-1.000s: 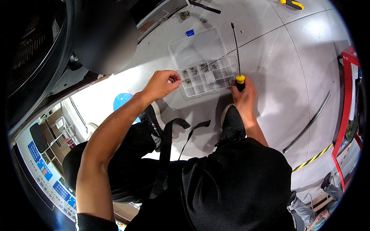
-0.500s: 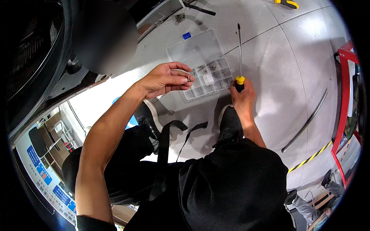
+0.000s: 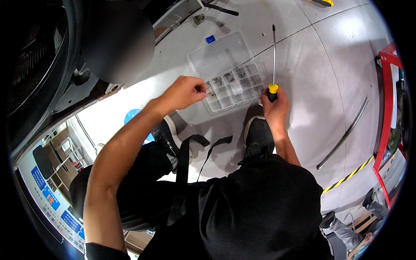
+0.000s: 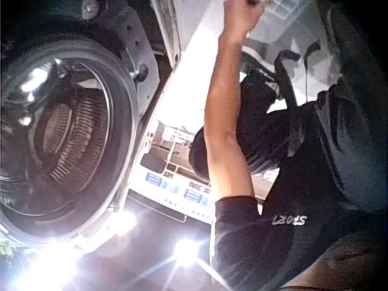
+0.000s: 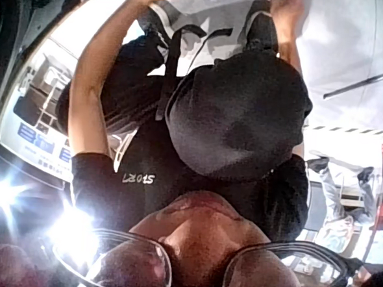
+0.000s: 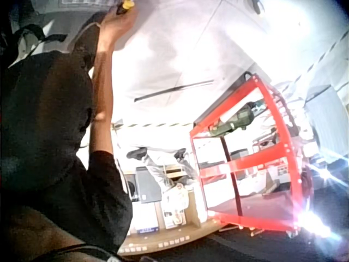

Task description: The person reaches into a plastic organizer box, takes out a screw, and uses a screwdriver to secure a component on the top edge of a washing machine.

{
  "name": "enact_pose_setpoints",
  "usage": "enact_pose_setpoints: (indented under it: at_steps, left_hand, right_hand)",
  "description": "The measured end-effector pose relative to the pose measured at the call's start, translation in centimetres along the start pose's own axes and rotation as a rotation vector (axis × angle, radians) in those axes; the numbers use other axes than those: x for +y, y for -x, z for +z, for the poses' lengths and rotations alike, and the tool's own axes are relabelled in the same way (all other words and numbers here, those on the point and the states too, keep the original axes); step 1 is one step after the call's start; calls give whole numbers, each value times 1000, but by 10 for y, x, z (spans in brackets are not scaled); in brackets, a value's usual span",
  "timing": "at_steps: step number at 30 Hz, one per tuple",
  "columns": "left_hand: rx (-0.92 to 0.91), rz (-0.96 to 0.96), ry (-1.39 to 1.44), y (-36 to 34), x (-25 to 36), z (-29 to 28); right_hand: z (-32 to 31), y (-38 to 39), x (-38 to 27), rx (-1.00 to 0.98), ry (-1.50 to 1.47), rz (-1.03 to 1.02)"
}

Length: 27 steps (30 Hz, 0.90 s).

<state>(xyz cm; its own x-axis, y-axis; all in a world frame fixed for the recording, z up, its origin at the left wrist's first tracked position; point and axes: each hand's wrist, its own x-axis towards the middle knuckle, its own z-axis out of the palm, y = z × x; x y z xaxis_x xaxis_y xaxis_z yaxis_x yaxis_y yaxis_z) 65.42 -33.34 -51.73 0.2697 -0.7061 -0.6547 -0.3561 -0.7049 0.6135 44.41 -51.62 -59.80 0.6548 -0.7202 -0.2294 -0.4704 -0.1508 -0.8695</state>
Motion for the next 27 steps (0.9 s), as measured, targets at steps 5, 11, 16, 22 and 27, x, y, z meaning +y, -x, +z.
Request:
enact_pose_setpoints:
  at_steps: [5,11,16,22,27]
  left_hand:
    - [123,227,-658,-4,5,37]
    - [190,227,-976,-16,7,68]
    - [115,109,-991,-27,25,73]
    - [170,170,-983,-21,16,69]
    - [149,269,-770,-19,25,55]
  right_hand:
    - [-2,-2,2,-11,-8,16]
    - [-3,-1,-2,-44,-20,12]
    - [-4,2,-12,-45,-66,24]
    - [-4,5,-10,-20,-11,52]
    - [-19,1,-15,47,19,153]
